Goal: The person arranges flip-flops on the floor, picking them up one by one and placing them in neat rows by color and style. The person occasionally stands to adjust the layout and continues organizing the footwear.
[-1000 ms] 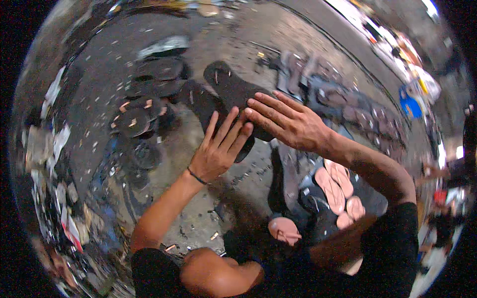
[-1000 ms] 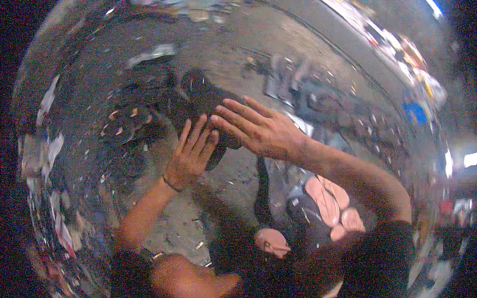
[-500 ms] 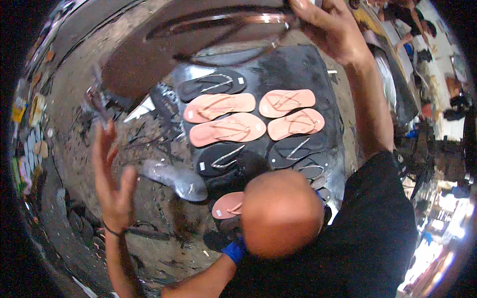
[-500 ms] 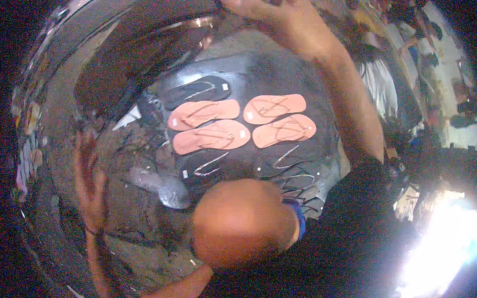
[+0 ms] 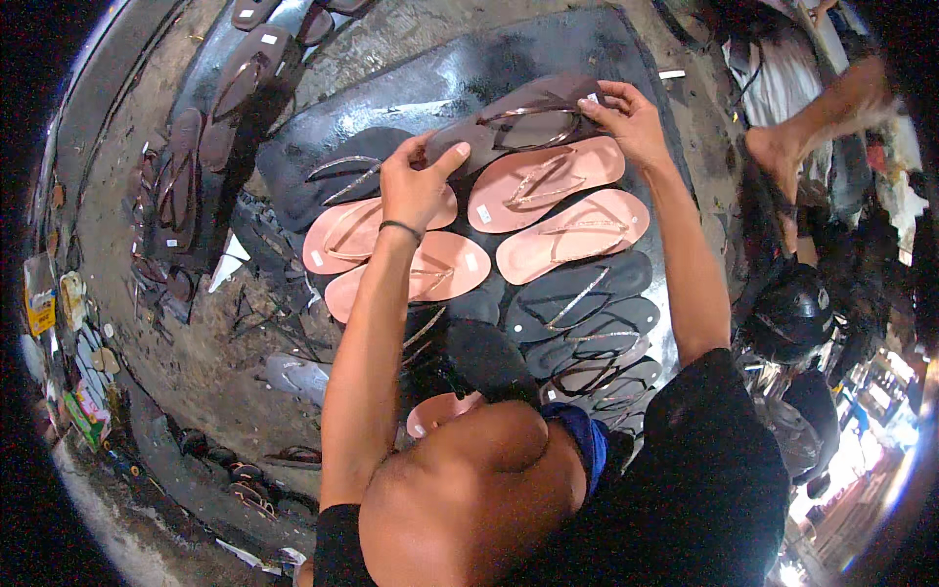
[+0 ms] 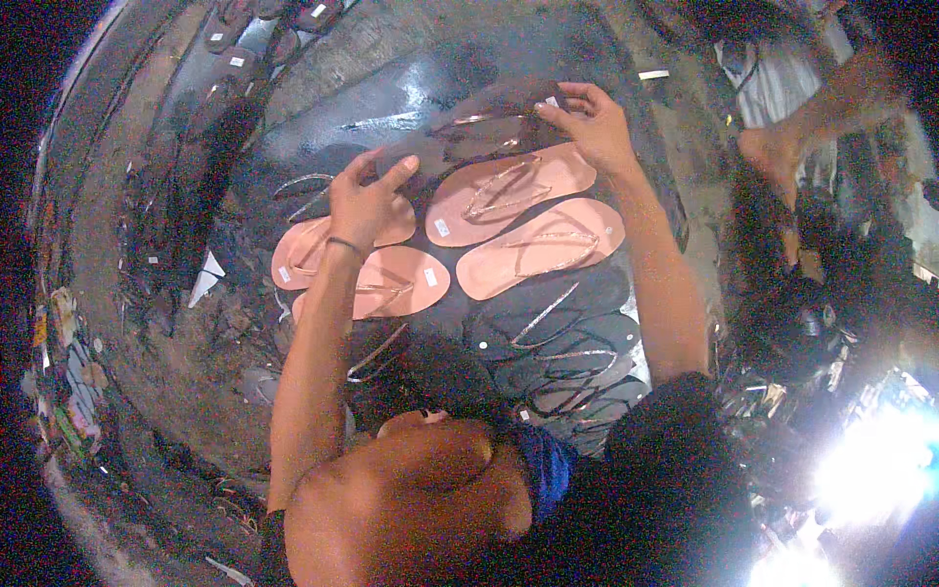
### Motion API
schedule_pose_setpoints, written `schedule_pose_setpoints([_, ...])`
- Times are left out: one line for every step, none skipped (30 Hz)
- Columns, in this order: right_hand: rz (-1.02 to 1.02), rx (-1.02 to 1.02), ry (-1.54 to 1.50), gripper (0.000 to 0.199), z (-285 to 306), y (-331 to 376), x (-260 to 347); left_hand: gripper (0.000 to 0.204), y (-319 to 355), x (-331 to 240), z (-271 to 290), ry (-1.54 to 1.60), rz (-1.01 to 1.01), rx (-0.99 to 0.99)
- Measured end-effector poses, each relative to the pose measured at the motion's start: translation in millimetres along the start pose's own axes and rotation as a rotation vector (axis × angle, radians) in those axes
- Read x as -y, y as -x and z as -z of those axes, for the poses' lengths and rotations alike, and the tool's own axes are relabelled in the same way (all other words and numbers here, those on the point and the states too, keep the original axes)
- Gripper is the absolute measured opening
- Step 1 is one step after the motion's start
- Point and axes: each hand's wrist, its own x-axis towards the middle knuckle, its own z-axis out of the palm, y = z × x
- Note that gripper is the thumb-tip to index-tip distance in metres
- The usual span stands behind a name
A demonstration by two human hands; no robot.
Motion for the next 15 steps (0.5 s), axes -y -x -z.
schedule_pose_setpoints([0.088,-0.096,0.109,0.058,7,-11,-33,0.059,-4,1,-10,-0.228,0.000,-0.033])
schedule_pose_setpoints([0.037,-0.087,0.098,0.057,1,-13,-35,0.060,-8,7,-12,-0.305,-0.025,-0.099])
schedule_pose_setpoints([-0.011,-0.082,0.089,0.056,-5,-9,-30,0.061,-11,13,-12,-0.380,-0.054,-0.161])
schedule_pose_setpoints([-0.058,-0.076,0.081,0.055,-11,-7,-27,0.062,-13,20,-12,-0.456,-0.082,-0.224])
schedule_pose_setpoints([-0.046,-0.095,0.202,0.057,-2,-11,-38,0.060,-14,20,-17,-0.458,-0.077,-0.211])
schedule_pose_setpoints([-0.003,-0.115,0.257,0.053,0,-13,-46,0.056,-13,16,-22,-0.500,-0.084,-0.224])
schedule_pose_setpoints([0.041,-0.134,0.313,0.049,3,-16,-54,0.052,-12,12,-28,-0.540,-0.091,-0.237])
schedule_pose_setpoints([0.085,-0.152,0.369,0.046,3,-16,-57,0.048,-10,9,-31,-0.580,-0.097,-0.251])
schedule_pose_setpoints([0.173,-0.186,0.344,0.044,2,-17,-60,0.045,-12,11,-34,-0.596,-0.123,-0.267])
schedule_pose_setpoints([0.162,-0.192,0.363,0.044,4,-19,-62,0.045,-14,10,-36,-0.619,-0.135,-0.258])
schedule_pose_setpoints([0.151,-0.187,0.377,0.045,-2,-18,-59,0.045,-14,12,-32,-0.646,-0.139,-0.256])
schedule_pose_setpoints([0.143,-0.180,0.393,0.046,-7,-18,-54,0.044,-15,13,-29,-0.670,-0.141,-0.258])
schedule_pose_setpoints([0.218,-0.207,0.646,0.049,-7,-19,-47,0.045,-19,14,-29,-0.756,-0.164,-0.216])
schedule_pose_setpoints([0.308,-0.216,0.887,0.053,-10,-19,-33,0.047,-21,13,-24,-0.847,-0.171,-0.189])
schedule_pose_setpoints([0.420,-0.213,1.109,0.057,-16,-20,-25,0.044,-20,15,-20,-0.857,-0.192,-0.208])
